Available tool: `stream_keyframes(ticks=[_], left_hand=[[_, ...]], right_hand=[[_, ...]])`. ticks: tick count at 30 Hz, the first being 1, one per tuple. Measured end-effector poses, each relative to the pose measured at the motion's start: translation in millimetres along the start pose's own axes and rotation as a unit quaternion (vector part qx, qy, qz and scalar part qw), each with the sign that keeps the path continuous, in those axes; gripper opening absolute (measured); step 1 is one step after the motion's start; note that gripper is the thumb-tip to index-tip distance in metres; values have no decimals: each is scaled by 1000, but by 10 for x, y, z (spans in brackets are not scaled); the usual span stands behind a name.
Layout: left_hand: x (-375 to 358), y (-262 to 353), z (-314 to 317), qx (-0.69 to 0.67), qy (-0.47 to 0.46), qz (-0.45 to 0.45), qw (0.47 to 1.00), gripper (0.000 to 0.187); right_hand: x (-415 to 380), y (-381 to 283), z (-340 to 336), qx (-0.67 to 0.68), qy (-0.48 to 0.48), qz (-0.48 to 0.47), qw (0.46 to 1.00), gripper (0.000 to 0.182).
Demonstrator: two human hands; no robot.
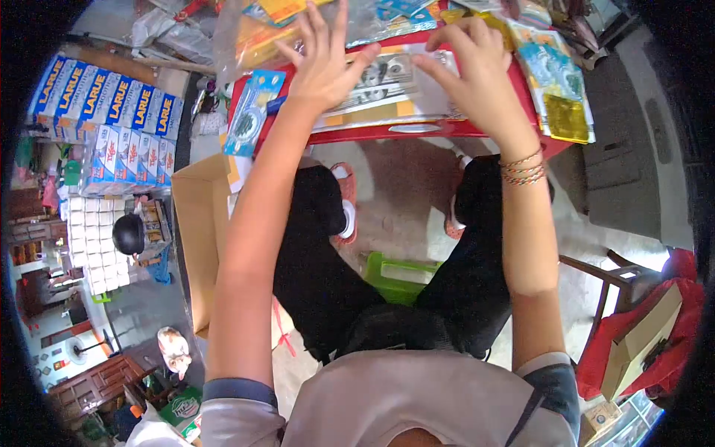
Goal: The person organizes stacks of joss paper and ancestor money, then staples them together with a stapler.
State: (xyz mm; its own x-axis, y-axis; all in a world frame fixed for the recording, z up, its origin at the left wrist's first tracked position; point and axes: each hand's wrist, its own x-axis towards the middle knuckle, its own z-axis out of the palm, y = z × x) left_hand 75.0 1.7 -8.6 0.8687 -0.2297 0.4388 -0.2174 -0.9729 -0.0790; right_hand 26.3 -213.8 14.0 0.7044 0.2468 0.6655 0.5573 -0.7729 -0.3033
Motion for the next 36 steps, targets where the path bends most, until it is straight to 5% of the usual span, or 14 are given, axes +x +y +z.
stream_keyframes(ticks=[1,2,4,9,13,15,17,22,23,27,30,31,36], left_hand=[[277,-317,196,127,156,81,976,83],[403,-231,-48,123,163,81,976,83],[632,-131,-1002,-111,222,55,967,83],[731,-11,-1817,-82,374,95,919,91],[555,-134,-1788,-144,225,7,964,90],[385,-195,-1478,-248,146,129,949,70],[128,-419,-1031,-279,-25,31,959,43],[-280,-541,-497,-284,-109,52,951,37],[-289,-585,-402,-312,-155,-4,937,39],[-251,-764,-381,-439,-152,-41,884,39],[-270,-886,-432,-502,-41,-102,858,37],[-299,-886,-440,-585,-21,-125,801,38],[-393,-996,-212,-698,103,-183,684,39]], right_hand=[[8,17,-13,6,-9,10,1000,29],[6,11,-17,8,1,11,1000,28],[14,71,-13,13,21,-10,1000,29],[-10,40,25,27,19,3,999,29],[-75,23,67,50,-9,-18,999,32],[-113,-28,94,39,-49,-34,997,38],[-174,-72,150,44,-53,-43,997,39],[-195,-132,265,96,-85,-92,987,42],[-202,-157,264,93,-97,-87,987,42],[-174,-211,275,89,-152,-74,982,45],[-147,-254,296,88,-145,-79,982,53],[-131,-261,304,101,-147,-80,981,56],[-102,-312,343,93,-183,-95,974,59]])
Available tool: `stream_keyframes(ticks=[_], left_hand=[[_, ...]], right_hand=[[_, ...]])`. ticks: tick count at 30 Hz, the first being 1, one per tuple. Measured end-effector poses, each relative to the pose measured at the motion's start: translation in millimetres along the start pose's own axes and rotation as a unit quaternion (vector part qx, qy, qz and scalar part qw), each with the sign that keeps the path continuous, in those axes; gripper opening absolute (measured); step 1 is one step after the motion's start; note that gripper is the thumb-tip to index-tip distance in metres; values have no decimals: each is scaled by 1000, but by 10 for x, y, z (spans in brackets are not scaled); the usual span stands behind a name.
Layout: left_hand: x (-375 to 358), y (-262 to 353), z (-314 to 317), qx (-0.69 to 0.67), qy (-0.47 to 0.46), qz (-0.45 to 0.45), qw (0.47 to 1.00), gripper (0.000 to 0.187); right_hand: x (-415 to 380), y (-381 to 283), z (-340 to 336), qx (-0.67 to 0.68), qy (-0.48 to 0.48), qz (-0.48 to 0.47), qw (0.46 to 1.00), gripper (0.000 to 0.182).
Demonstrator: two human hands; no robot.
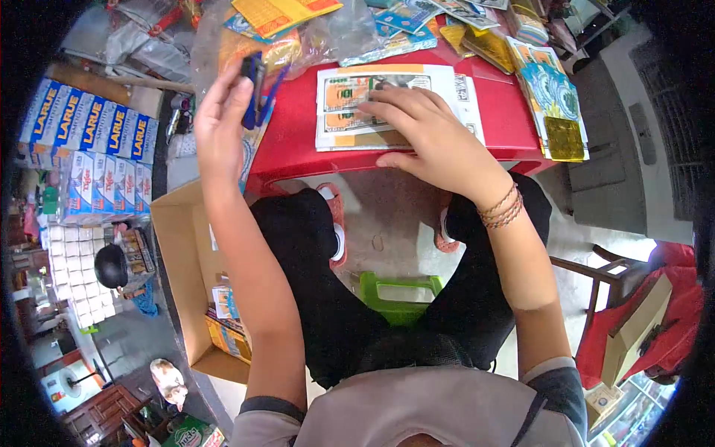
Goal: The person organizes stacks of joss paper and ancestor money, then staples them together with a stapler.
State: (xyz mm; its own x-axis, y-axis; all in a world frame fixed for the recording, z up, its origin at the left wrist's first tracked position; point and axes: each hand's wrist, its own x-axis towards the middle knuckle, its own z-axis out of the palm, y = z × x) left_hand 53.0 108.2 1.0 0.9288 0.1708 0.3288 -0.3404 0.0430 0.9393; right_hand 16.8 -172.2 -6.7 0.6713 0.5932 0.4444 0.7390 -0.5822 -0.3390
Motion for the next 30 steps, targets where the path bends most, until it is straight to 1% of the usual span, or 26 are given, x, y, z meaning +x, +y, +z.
stream_keyframes(ticks=[2,3,5,6,8,11,13,14,15,16,17,18,19,20,21,22,24,25,26,28,29,30], left_hand=[[-19,88,36,-75,38,-14,996,38],[-4,89,49,-74,42,-19,996,38],[2,72,68,-88,86,-13,992,39],[8,75,85,-87,91,-18,992,39],[4,81,103,-38,96,-9,995,38],[24,62,90,-31,112,4,993,37],[33,44,81,-6,127,16,992,37],[21,39,83,-7,129,17,992,37],[12,37,93,29,129,28,991,35],[8,38,109,63,128,41,989,34],[-10,36,125,57,128,47,989,34],[-32,31,147,134,109,61,983,32],[-40,32,185,209,92,76,971,30],[-41,50,234,195,91,88,973,30],[-50,76,280,305,26,163,938,29],[-67,101,328,411,-36,235,880,30],[-148,131,467,426,-116,238,865,32],[-181,87,528,422,-126,253,861,33],[-183,26,547,420,-123,260,861,33],[-192,-20,560,496,-181,231,817,33],[-202,-19,563,481,-192,210,829,33],[-196,9,568,484,-190,211,828,33]], right_hand=[[-3,-9,26,-10,-28,2,1000,59],[-3,-8,33,-24,-48,4,999,59],[-8,-6,18,-38,-61,7,997,59],[-4,-7,11,-57,-69,9,996,60],[-3,-18,16,-60,-77,13,995,61],[-14,-20,2,-59,-79,9,995,57],[-12,-21,-32,-75,-61,-18,995,48],[6,-20,-91,-76,-62,-19,995,48],[34,-17,-180,15,-78,61,995,43],[44,-4,-252,105,-92,140,980,39],[6,65,-237,126,6,115,985,36],[-1,57,-351,192,14,218,957,36],[-6,73,-426,288,75,229,927,36],[-21,104,-486,381,135,235,884,37],[-38,150,-538,489,174,254,816,41],[-42,144,-599,586,195,232,752,43],[-81,217,-627,631,218,230,708,45],[-101,226,-626,656,224,235,681,46],[-140,250,-627,698,197,218,652,47],[-182,235,-614,713,185,212,643,48],[-187,215,-623,714,185,207,643,48],[-195,194,-628,734,157,188,633,49]])
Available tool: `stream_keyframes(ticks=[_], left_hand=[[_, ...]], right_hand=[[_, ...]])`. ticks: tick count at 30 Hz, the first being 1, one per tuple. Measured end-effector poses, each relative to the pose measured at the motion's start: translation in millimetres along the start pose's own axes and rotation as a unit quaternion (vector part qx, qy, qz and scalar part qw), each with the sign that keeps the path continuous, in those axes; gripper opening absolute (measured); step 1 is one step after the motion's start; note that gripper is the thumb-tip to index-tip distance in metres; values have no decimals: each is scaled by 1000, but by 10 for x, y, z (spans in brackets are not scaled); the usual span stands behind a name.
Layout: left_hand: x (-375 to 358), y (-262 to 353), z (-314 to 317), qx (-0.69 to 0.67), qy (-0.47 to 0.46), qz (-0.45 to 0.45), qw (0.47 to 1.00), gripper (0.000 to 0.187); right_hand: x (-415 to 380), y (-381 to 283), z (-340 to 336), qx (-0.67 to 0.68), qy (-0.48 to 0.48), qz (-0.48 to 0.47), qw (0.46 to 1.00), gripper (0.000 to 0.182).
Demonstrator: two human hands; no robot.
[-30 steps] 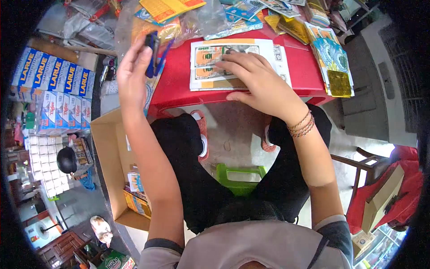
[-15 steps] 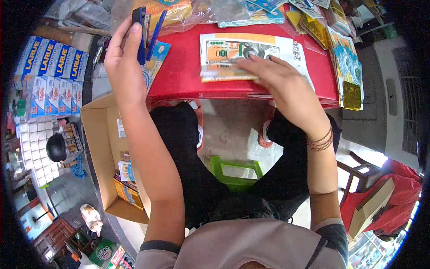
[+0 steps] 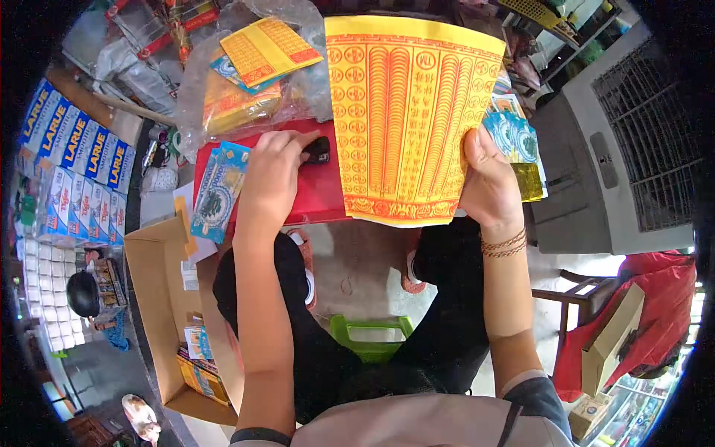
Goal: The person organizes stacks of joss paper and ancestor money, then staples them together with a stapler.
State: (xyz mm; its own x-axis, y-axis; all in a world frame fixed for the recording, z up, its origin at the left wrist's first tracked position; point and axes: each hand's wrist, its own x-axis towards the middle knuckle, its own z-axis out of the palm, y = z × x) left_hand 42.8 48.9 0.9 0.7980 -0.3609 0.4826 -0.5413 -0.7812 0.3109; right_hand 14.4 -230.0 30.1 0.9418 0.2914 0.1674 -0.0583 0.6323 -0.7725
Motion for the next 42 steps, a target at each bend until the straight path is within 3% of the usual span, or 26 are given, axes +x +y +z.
stream_keyframes(ticks=[3,4,5,6,8,9,10,12,16,20,22,23,26,28,29,30,32,33,34,35,36,37,38,40,42], left_hand=[[37,83,-84,-1,35,-60,998,35],[49,154,-124,-263,86,-105,955,40],[52,211,-165,-505,131,-143,841,47],[47,238,-207,-503,132,-146,841,47],[26,277,-284,-744,117,-32,657,57],[17,328,-287,-782,117,-39,611,62],[25,402,-305,-781,121,-43,611,62],[60,550,-361,-716,136,-52,683,60],[43,577,-383,-725,132,-111,667,40],[39,469,-296,-728,148,-137,655,37],[67,429,-253,-725,165,-179,645,39],[104,385,-209,-725,165,-181,644,39],[166,302,-112,-672,228,-151,688,51],[150,288,-118,-577,283,-172,747,62],[138,268,-143,-564,249,-144,774,83],[128,300,-149,-564,249,-144,774,83],[61,429,-158,-694,102,24,713,105],[18,474,-181,-728,32,27,684,119],[-16,426,-121,-729,27,28,683,119],[-80,333,-13,-729,37,-11,684,114],[-105,291,44,-726,46,-50,684,109],[-102,379,-78,-684,74,-175,704,84],[-45,287,-125,-672,66,-238,698,55],[20,199,-92,-647,185,-266,690,40],[-24,100,-201,-638,208,-275,688,40]], right_hand=[[-30,15,8,31,-50,26,998,50],[-37,33,2,42,-66,38,996,50],[-40,58,-10,47,-77,45,995,50],[-52,70,0,49,-78,47,995,50],[-80,95,51,13,-87,75,993,50],[-85,112,100,7,-95,77,992,49],[-88,128,138,10,-97,82,992,49],[-88,160,195,-9,-114,102,988,50],[-59,211,246,-20,-99,126,987,50],[-32,238,220,-26,-105,124,986,49],[-9,226,295,-148,-91,120,977,48],[14,256,313,-125,-71,122,982,48],[51,276,366,-108,15,72,991,47],[57,209,427,-110,80,-55,989,38],[43,169,464,-153,96,-111,977,37],[25,129,496,-195,111,-166,960,35],[32,173,588,-339,107,-220,908,35],[-15,283,593,-432,131,-198,870,39],[50,321,692,-543,-1,-273,794,44],[147,449,727,-584,-65,-298,752,48],[129,457,867,-708,-83,-282,642,48],[160,563,876,-695,-94,-288,652,45],[196,659,836,-681,-105,-295,662,43],[282,710,743,-644,-118,-309,690,39],[363,685,699,-605,-112,-348,708,31]])
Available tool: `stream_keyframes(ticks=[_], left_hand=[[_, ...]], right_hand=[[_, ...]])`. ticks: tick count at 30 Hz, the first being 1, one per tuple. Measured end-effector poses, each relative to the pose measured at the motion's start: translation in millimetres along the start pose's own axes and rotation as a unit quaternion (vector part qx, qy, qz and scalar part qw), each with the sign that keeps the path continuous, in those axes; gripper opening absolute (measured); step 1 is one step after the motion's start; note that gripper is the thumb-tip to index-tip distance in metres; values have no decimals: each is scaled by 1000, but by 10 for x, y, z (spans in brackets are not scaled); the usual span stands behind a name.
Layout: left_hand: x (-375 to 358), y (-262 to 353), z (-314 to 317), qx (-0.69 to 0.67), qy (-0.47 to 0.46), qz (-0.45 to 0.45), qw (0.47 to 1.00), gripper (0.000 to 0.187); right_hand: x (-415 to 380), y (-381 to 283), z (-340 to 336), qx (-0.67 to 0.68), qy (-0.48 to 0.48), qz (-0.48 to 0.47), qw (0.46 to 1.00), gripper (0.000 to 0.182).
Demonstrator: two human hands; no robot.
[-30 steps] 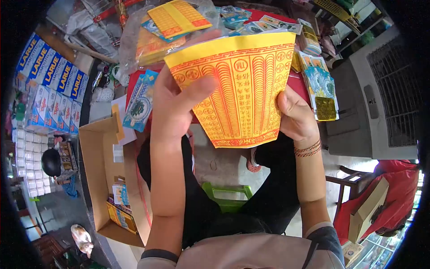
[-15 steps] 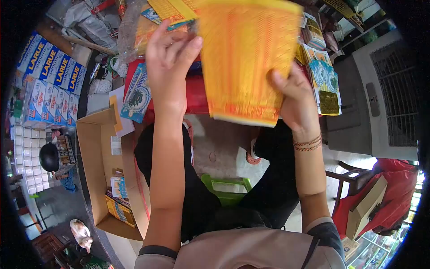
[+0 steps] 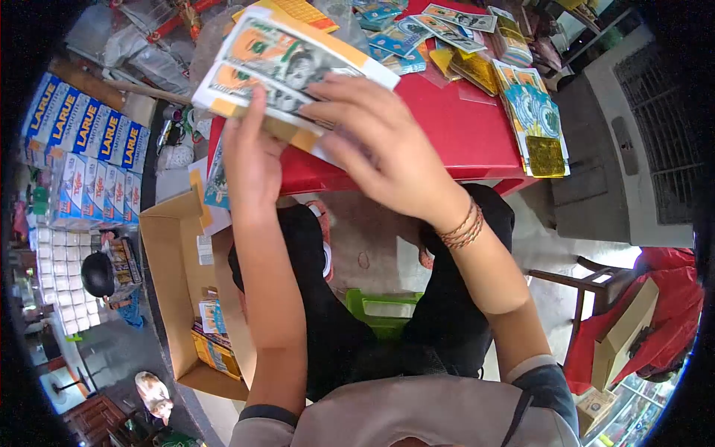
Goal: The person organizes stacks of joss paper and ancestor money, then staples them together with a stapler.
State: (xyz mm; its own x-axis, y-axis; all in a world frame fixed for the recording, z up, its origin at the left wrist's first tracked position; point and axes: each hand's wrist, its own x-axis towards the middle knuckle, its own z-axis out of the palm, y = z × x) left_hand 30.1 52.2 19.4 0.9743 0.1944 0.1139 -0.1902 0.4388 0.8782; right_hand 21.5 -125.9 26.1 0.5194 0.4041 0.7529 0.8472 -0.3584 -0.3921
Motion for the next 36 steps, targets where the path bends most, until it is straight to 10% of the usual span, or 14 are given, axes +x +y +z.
stream_keyframes(ticks=[10,14,24,30,36], left_hand=[[105,359,-526,-50,171,30,984,52],[102,376,-575,-55,150,36,986,54],[43,386,-548,-48,183,67,980,52],[-19,157,-248,257,-87,-119,955,52],[-34,-324,51,189,-46,-146,970,74]], right_hand=[[-172,400,377,-73,1,101,992,53],[-226,524,538,-160,-54,91,981,31],[-557,645,-877,-186,-179,237,937,30],[-732,784,-1249,-269,-130,340,892,31],[-717,822,-1112,-336,-69,338,876,29]])
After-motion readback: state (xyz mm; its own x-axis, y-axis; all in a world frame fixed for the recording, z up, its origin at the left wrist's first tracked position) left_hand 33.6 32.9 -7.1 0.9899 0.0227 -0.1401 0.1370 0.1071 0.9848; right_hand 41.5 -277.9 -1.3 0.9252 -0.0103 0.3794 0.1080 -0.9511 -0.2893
